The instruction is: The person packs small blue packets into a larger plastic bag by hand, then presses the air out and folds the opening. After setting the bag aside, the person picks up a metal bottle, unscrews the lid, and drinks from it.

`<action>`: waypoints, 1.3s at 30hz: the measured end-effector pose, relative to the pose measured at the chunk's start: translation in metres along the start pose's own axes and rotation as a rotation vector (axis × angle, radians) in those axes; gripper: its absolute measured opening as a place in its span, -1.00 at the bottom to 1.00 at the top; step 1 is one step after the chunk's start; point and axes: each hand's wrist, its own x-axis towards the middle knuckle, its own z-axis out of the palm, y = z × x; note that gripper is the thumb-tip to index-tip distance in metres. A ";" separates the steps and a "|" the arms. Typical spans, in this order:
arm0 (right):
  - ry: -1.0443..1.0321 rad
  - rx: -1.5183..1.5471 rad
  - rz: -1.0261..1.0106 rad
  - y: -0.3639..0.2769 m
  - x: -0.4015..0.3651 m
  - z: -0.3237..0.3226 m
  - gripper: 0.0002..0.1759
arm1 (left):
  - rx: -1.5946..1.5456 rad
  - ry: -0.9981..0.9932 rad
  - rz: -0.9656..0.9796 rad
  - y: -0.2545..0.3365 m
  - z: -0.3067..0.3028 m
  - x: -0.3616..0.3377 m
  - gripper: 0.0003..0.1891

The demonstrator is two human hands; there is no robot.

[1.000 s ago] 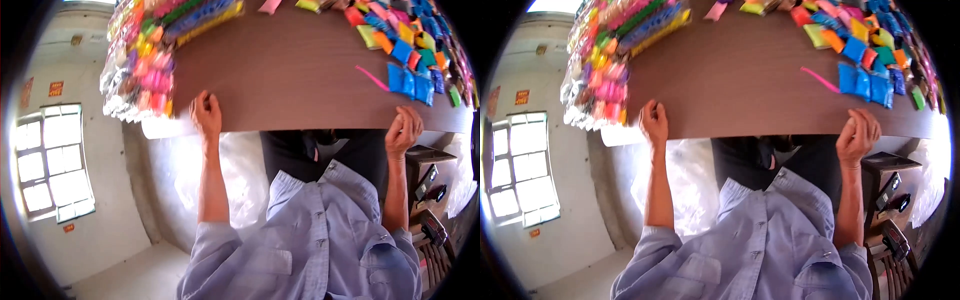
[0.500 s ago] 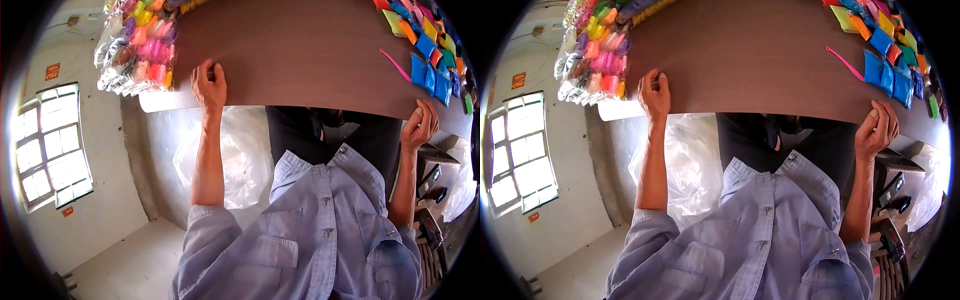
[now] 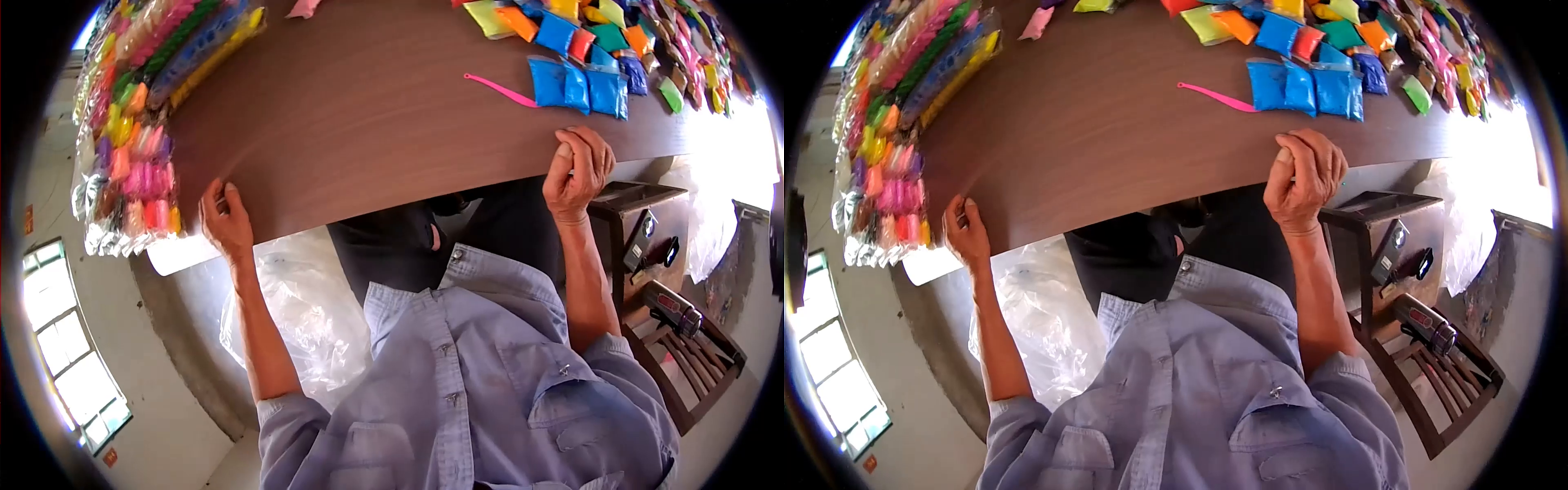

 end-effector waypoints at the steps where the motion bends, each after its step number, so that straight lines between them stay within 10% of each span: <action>1: 0.010 0.008 0.002 0.000 0.000 0.000 -0.85 | -0.006 -0.004 0.006 0.002 0.000 0.000 -0.71; 39: 0.071 0.047 0.037 0.000 -0.005 0.006 -0.86 | 0.033 -0.006 0.033 -0.034 0.005 -0.001 -0.66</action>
